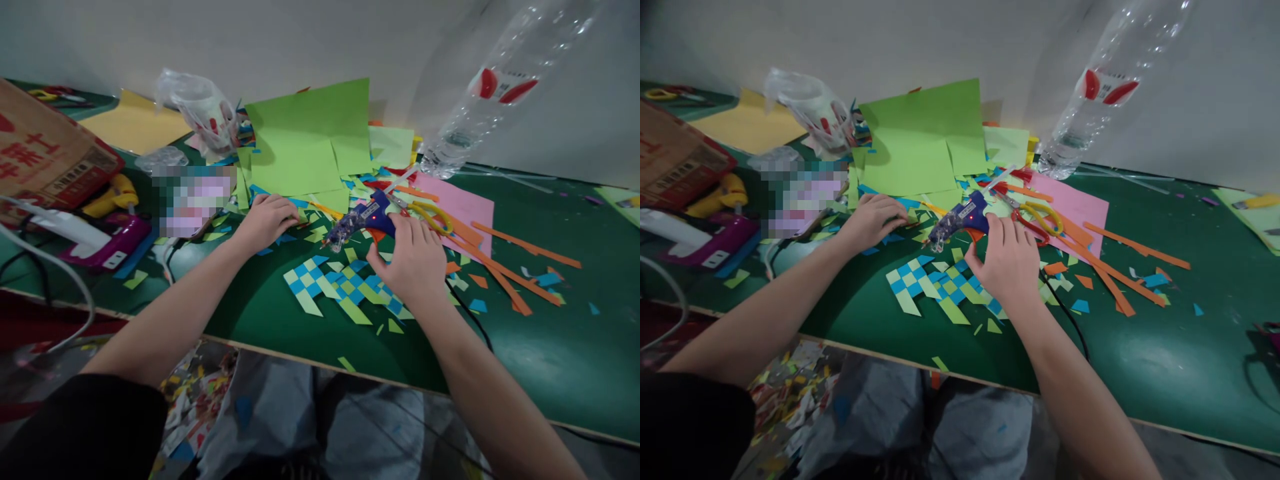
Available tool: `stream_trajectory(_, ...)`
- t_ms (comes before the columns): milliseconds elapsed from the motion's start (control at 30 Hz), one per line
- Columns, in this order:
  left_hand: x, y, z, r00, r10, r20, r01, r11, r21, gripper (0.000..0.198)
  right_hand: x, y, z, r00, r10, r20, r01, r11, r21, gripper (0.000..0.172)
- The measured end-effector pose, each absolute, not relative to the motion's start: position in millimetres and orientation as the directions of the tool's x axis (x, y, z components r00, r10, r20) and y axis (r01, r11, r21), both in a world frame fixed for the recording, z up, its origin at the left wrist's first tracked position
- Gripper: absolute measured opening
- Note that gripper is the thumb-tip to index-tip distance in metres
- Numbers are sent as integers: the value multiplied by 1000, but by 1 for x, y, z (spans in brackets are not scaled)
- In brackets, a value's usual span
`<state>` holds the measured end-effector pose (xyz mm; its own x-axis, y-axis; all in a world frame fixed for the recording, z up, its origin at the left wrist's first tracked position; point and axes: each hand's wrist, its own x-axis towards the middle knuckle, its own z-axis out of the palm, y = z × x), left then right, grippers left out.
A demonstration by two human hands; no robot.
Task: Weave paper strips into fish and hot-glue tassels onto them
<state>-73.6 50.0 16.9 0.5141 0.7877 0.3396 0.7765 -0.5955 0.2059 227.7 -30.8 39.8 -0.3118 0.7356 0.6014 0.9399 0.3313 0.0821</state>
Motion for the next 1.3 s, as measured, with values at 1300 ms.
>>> stream_trajectory(1300,-86,-87,21,252,830,498,884,-407,231,13,229,-32,42,-288,781,555,940,340,9,49)
